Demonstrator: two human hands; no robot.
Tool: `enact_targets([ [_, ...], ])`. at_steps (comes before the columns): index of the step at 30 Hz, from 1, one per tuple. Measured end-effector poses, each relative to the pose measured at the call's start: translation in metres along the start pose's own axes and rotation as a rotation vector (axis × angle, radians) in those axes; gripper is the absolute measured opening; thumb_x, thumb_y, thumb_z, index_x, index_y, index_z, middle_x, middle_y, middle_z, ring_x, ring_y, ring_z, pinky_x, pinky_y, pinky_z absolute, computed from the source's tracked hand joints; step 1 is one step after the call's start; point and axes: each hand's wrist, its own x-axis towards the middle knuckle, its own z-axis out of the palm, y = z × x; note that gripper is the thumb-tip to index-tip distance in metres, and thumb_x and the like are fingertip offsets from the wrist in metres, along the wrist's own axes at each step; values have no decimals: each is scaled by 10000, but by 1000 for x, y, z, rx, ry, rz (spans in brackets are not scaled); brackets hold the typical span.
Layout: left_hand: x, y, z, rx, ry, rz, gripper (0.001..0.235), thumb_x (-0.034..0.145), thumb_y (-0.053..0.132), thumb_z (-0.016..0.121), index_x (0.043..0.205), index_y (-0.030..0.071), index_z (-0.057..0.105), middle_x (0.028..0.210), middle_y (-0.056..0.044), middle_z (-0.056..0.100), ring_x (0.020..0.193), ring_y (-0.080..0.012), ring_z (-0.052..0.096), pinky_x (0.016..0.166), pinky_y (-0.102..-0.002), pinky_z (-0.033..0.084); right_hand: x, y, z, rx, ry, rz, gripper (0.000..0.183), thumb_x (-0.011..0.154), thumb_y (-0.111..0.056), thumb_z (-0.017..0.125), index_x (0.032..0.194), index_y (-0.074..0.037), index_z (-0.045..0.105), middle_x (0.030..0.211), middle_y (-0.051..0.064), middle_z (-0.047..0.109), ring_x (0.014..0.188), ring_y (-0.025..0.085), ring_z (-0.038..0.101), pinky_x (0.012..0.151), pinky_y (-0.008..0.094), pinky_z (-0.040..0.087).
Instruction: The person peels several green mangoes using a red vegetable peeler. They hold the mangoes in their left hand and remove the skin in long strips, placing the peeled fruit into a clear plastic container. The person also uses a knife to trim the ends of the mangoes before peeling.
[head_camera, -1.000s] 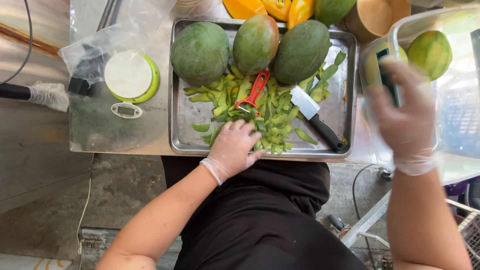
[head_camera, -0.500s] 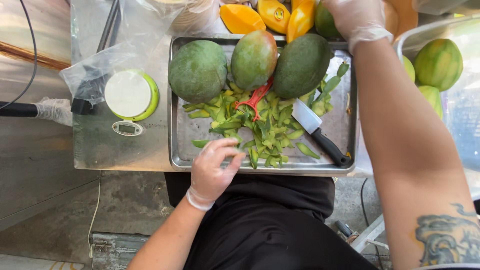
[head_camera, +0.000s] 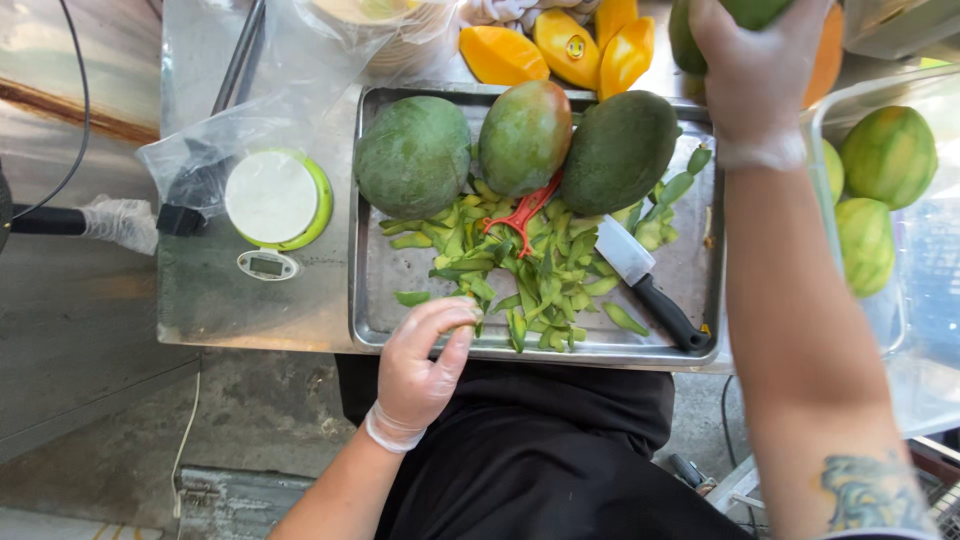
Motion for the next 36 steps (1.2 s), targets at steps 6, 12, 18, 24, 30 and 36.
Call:
enact_targets([
  [6, 49, 35, 10, -313, -168, 23, 873, 918, 389, 784, 1572, 12, 344, 1593, -153, 426, 1451, -281, 486, 1146, -360, 491, -119, -147, -5, 567, -352, 264, 879, 959, -376, 844, 1608, -38, 357, 1482, 117, 532, 1361, 225, 548, 1208, 367, 447],
  [12, 54, 12, 15, -712, -75, -215, 903, 864, 356, 850, 1557, 22, 378, 1508, -112, 512, 1373, -221, 539, 1190, -368, 449, -179, -173, 6, 753, -577, 400, 677, 1065, -418, 593, 1594, -54, 379, 1685, 128, 374, 1577, 254, 364, 1289, 381, 340],
  [18, 22, -30, -21, -811, 103, -306, 840, 866, 377, 840, 1519, 21, 449, 1370, -111, 574, 1245, -218, 587, 1133, -375, 485, -193, -108, -53, -464, -555, 139, 544, 931, -212, 678, 1426, -18, 561, 1525, 182, 530, 1392, 389, 518, 1146, 431, 420],
  [24, 1, -41, -40, -1083, 45, -417, 876, 823, 512, 848, 1461, 57, 455, 1289, -83, 571, 1151, -237, 593, 914, -460, 541, -212, -64, -59, -774, -610, 135, 660, 778, -94, 669, 1429, -33, 580, 1323, 226, 629, 1176, 439, 587, 1003, 487, 478],
  [30, -8, -67, -40, -1034, 115, -398, 893, 847, 517, 853, 1482, 25, 465, 1363, -73, 567, 1282, -207, 548, 1145, -386, 445, -183, -100, -87, -908, -828, 249, 613, 833, -167, 630, 1443, -131, 585, 1182, 192, 681, 1117, 389, 642, 952, 497, 498],
  [36, -9, -78, -35, -950, 128, -391, 881, 854, 406, 871, 1510, 27, 420, 1376, -74, 552, 1293, -207, 532, 1162, -379, 427, -164, -157, -130, -940, -993, 518, 498, 931, -269, 684, 1423, -239, 611, 1079, 149, 745, 1022, 355, 702, 885, 458, 555],
])
